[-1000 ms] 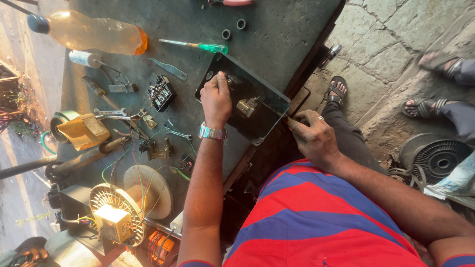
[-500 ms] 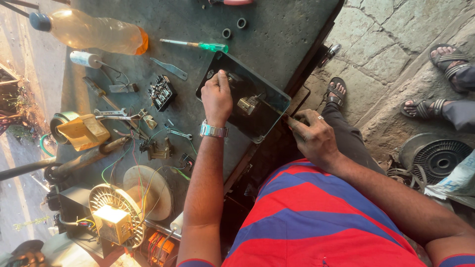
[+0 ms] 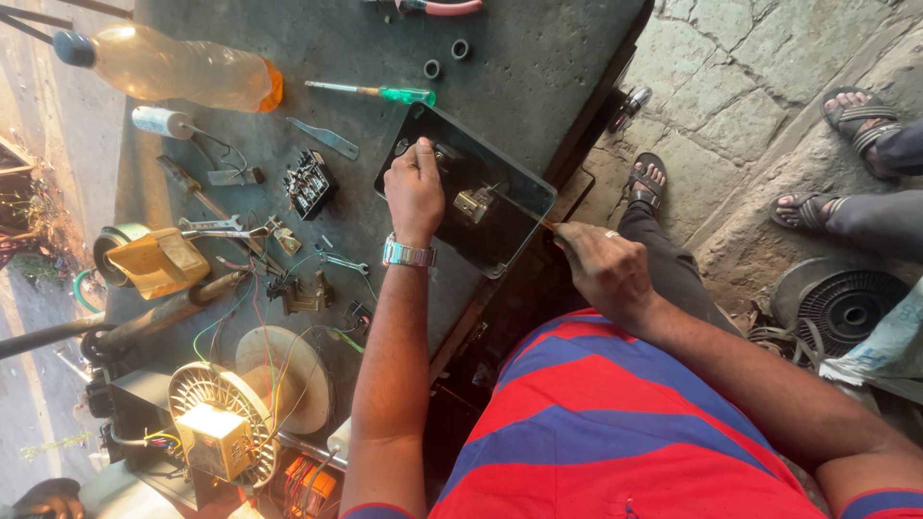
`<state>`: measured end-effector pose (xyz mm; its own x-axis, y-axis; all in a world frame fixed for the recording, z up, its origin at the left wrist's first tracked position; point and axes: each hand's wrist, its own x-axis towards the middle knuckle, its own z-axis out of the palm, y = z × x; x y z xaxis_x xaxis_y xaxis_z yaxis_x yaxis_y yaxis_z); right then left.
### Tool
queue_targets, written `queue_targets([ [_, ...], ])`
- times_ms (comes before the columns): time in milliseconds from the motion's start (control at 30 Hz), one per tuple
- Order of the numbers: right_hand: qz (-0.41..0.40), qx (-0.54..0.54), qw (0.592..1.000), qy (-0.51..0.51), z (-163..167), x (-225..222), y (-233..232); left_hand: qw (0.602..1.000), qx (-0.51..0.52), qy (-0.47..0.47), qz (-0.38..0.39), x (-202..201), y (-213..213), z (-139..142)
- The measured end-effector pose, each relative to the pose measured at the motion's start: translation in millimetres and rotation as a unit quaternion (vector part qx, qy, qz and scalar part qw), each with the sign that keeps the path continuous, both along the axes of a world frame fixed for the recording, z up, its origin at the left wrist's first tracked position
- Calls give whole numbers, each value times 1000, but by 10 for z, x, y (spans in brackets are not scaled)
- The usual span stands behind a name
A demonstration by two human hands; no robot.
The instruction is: The person works at a cluttered workbench, using a screwdriver to tighten and loosen screws on a small electrical component inside a metal box. They repeatedly remove and reinsert the component, adjust wiring, and inspect the assembly while other people stand nearby.
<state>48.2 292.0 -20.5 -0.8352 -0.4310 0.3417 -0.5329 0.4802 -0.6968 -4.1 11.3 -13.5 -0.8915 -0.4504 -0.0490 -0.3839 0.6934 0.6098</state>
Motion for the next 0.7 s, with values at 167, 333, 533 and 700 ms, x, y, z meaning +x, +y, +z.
queue_targets([
  [167, 12, -60, 995, -76, -14, -10, 9, 1000, 4, 9, -2, 0, 6, 0],
  [333, -25, -71, 995, -68, -46, 15, 46, 1000, 5, 5, -10, 7, -12, -11],
  [533, -20, -14, 999, -41, -16, 26, 23, 1000, -5, 19, -19, 3, -16, -22],
  [700, -15, -91, 995, -39, 18, 5, 31, 1000, 5, 16, -13, 16, -13, -20],
])
